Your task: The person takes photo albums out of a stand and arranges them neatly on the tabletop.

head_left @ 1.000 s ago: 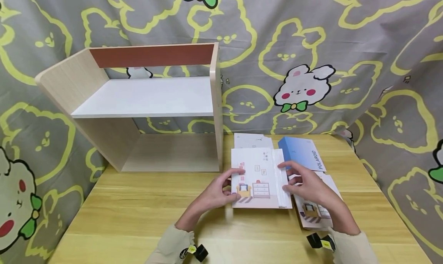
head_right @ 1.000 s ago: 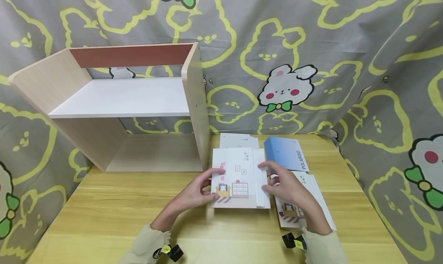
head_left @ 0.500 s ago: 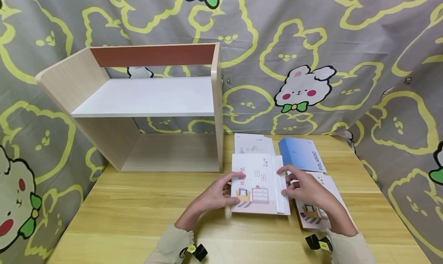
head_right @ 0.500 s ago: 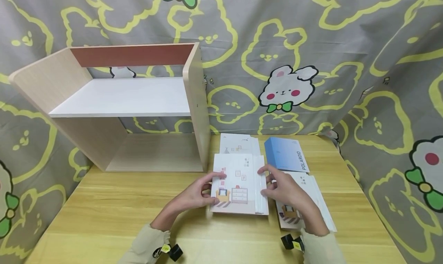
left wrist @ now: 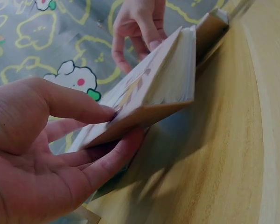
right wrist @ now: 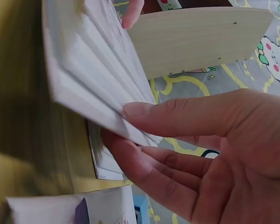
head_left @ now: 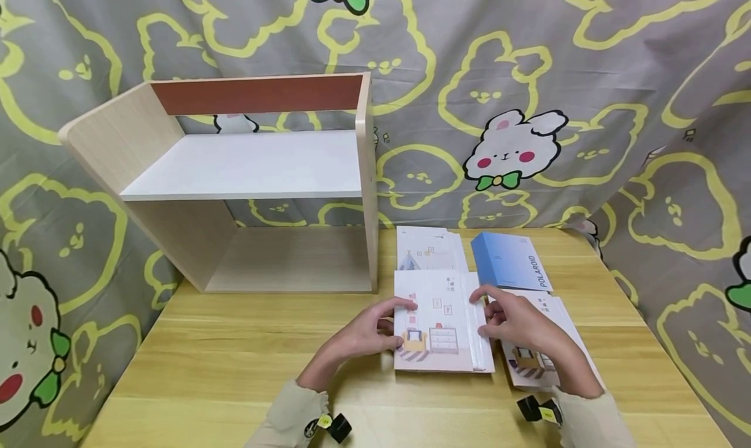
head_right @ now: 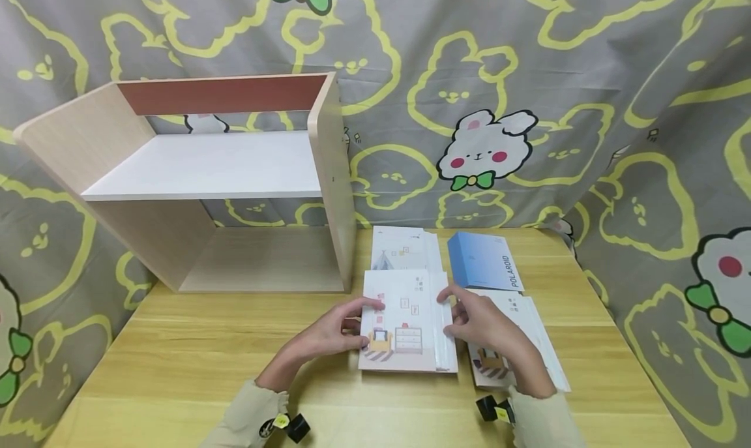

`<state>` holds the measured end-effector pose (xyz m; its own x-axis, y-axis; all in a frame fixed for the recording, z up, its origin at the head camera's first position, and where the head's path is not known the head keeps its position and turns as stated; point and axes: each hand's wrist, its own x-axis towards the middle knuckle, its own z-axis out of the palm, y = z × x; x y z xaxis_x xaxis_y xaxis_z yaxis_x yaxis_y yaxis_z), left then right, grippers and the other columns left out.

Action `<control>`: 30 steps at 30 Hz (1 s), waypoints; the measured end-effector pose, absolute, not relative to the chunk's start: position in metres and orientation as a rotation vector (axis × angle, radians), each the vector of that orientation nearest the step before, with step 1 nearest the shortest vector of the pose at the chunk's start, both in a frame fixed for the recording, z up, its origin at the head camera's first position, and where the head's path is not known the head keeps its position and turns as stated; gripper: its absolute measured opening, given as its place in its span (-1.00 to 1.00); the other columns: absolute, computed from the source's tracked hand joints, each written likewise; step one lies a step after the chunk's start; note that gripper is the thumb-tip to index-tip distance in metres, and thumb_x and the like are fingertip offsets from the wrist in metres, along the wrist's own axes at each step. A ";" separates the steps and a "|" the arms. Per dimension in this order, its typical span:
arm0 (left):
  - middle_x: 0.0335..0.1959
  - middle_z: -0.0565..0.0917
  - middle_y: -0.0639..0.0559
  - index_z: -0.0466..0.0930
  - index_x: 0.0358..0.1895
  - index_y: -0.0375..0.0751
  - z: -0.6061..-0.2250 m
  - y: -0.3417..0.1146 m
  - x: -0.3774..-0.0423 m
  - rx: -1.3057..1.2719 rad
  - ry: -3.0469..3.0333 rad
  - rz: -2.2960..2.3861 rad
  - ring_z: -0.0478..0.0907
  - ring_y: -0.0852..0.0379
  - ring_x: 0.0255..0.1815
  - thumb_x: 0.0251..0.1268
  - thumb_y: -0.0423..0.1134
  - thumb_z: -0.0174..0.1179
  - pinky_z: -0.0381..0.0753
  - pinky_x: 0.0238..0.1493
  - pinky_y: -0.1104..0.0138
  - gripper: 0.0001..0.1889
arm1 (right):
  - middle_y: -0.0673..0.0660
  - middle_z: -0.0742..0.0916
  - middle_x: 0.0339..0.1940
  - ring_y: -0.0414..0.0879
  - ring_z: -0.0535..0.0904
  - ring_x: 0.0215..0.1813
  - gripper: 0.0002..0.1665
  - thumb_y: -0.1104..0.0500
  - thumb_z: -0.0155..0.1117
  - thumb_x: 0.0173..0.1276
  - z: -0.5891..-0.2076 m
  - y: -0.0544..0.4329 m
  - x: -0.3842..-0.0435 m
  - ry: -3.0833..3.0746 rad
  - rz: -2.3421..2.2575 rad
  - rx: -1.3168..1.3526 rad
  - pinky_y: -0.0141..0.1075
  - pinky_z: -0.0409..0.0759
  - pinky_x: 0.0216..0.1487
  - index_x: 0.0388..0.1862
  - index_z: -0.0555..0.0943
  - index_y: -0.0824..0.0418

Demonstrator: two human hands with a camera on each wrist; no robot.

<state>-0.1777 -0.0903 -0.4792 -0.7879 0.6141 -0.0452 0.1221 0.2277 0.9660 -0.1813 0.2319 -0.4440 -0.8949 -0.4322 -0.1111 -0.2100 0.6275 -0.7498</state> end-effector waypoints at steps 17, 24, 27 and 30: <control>0.03 0.56 -0.13 0.47 0.37 -0.14 -0.479 -0.092 -0.177 0.617 2.069 1.478 0.69 0.06 -0.13 0.19 -0.63 0.33 0.74 -0.17 0.30 -0.34 | 0.01 0.59 -0.52 -0.16 0.45 -0.49 -0.53 0.39 0.44 0.24 -0.449 0.229 -0.178 2.569 -1.039 -0.609 -0.35 0.44 -0.48 0.09 0.50 0.21; -0.01 0.57 -0.08 0.47 0.36 -0.13 -0.479 -0.092 -0.177 0.623 2.050 1.431 0.69 0.08 -0.16 0.20 -0.61 0.35 0.71 -0.19 0.35 -0.35 | 0.01 0.60 -0.56 -0.20 0.42 -0.55 -0.55 0.40 0.41 0.23 -0.450 0.229 -0.177 2.523 -1.018 -0.627 -0.37 0.41 -0.52 0.06 0.49 0.23; -0.03 0.58 -0.09 0.47 0.36 -0.15 -0.480 -0.093 -0.177 0.639 2.055 1.415 0.68 0.10 -0.18 0.21 -0.59 0.35 0.69 -0.20 0.37 -0.36 | 0.01 0.61 -0.56 -0.19 0.43 -0.55 -0.55 0.40 0.41 0.24 -0.451 0.227 -0.177 2.511 -1.018 -0.611 -0.36 0.42 -0.51 0.06 0.49 0.23; -0.03 0.57 -0.13 0.46 0.37 -0.19 -0.480 -0.094 -0.177 0.654 2.045 1.412 0.67 0.10 -0.19 0.22 -0.59 0.34 0.68 -0.21 0.38 -0.37 | 0.02 0.63 -0.55 -0.15 0.46 -0.54 -0.55 0.41 0.41 0.23 -0.452 0.226 -0.177 2.505 -1.021 -0.592 -0.34 0.44 -0.51 0.06 0.49 0.24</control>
<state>-0.1774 -0.0937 -0.4798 -0.7217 0.6701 -0.1733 0.0751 0.3247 0.9428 -0.1765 0.2256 -0.4516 -0.8430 -0.5078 -0.1772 -0.2391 0.6490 -0.7222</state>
